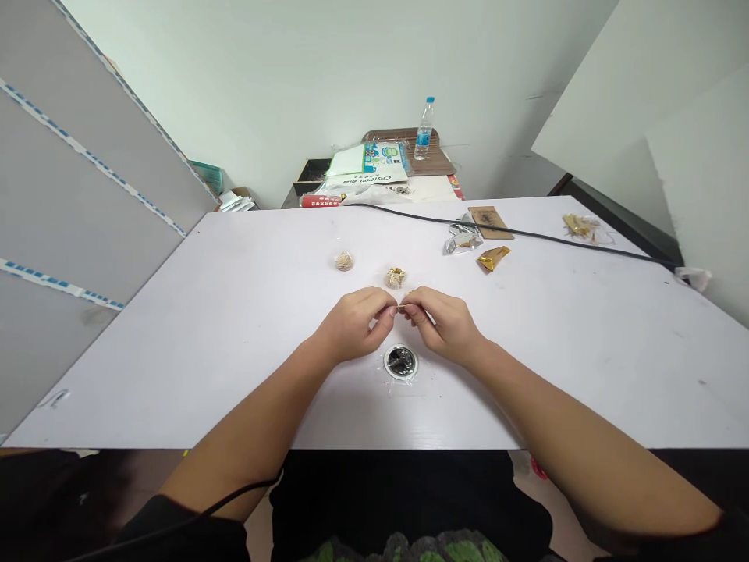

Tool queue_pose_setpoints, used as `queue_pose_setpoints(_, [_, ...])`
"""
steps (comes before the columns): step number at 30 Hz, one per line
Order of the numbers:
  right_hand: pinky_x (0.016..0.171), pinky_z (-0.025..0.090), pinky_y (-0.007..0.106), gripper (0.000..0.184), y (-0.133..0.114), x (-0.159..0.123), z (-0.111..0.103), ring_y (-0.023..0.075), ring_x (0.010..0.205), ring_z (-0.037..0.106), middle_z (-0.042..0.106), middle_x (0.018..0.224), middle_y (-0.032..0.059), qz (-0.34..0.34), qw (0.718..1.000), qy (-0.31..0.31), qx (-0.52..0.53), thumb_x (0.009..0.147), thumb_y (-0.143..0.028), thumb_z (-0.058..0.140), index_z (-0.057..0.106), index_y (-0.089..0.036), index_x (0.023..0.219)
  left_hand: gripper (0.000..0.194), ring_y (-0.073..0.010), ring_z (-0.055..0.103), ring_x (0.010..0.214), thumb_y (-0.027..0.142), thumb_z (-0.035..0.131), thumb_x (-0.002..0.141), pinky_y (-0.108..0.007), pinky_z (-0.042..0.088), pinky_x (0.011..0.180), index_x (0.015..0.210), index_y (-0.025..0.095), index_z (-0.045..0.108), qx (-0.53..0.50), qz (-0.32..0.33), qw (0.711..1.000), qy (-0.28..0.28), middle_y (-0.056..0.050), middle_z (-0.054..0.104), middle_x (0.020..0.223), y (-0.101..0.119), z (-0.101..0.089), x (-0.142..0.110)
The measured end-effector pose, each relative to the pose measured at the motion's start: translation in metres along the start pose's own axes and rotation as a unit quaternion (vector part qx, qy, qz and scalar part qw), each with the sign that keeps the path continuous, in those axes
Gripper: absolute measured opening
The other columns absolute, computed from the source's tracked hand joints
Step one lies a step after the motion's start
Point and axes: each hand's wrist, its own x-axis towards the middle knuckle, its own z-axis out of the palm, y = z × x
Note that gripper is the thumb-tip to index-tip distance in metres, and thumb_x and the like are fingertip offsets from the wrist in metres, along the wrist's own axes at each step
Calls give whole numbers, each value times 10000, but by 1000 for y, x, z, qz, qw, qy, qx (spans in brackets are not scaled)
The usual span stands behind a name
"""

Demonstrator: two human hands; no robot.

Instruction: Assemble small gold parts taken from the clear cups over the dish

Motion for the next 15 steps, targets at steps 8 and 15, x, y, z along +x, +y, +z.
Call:
queue_pose_setpoints(8, [579,436,254,101,5,0,-5,130,627,514,576,726,24,-10,999,-40,-2,950,-149,454,537,-186,906,137,-108,501,609,116,488,873,-230,449,596,765,172,550,26,24,999,35,-1,572,639,0,-1,3])
queue_pose_setpoints(15, [533,354,242,127,7,-1,-10,114,564,439,510,666,-10,-16,995,-98,-9,882,-107,430,473,-200,808,154,-121,499,644,139,450,911,-244,449,612,805,174,556,8,20,999,-29,-8,555,675,-2,-2,2])
